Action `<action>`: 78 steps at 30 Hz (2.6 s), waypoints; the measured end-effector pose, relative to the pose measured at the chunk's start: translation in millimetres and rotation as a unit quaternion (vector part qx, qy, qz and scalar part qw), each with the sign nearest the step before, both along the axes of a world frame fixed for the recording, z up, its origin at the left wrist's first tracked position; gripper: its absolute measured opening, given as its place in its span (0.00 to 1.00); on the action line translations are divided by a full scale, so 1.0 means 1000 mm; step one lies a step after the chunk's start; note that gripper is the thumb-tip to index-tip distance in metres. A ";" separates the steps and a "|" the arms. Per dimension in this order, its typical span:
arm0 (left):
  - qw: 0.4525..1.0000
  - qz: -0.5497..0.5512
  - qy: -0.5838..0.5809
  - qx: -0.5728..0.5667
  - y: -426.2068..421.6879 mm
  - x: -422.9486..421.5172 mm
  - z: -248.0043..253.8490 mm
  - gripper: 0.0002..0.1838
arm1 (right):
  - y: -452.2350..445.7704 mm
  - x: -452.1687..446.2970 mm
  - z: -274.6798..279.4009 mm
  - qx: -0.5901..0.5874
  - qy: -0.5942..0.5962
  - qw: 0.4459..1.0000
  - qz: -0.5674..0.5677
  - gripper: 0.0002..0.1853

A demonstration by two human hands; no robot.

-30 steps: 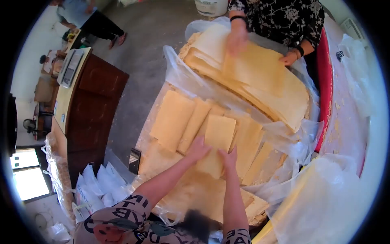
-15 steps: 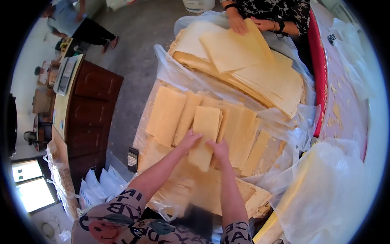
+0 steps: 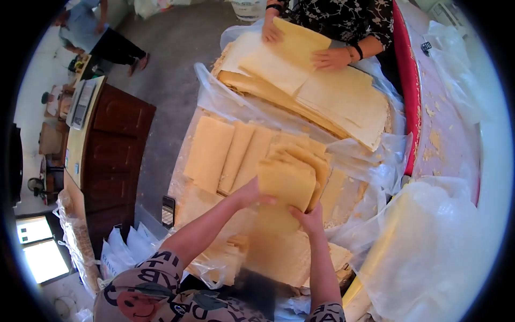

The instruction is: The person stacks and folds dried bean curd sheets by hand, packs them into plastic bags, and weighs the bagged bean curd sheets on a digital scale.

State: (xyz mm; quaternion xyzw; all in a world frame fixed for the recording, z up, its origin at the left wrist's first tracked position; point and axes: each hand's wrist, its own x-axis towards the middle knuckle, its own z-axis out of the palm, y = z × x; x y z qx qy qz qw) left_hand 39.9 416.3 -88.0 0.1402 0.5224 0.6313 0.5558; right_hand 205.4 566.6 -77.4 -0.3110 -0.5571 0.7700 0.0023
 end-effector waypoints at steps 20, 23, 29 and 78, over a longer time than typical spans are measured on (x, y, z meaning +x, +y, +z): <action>0.997 0.035 0.066 0.037 -0.012 0.029 0.059 0.37 | -0.003 0.003 0.043 0.082 0.058 0.994 0.039 0.23; 0.935 -0.048 0.328 -0.125 -0.052 0.039 0.074 0.48 | -0.007 0.020 0.063 0.104 0.075 0.990 0.058 0.22; 0.822 -0.042 0.532 -0.200 -0.151 0.136 0.170 0.48 | -0.016 0.099 0.039 0.077 -0.102 0.974 0.187 0.25; 0.999 -0.032 -0.019 -0.032 -0.226 0.210 0.159 0.52 | -0.198 0.001 0.016 -0.084 -0.038 0.767 0.635 0.31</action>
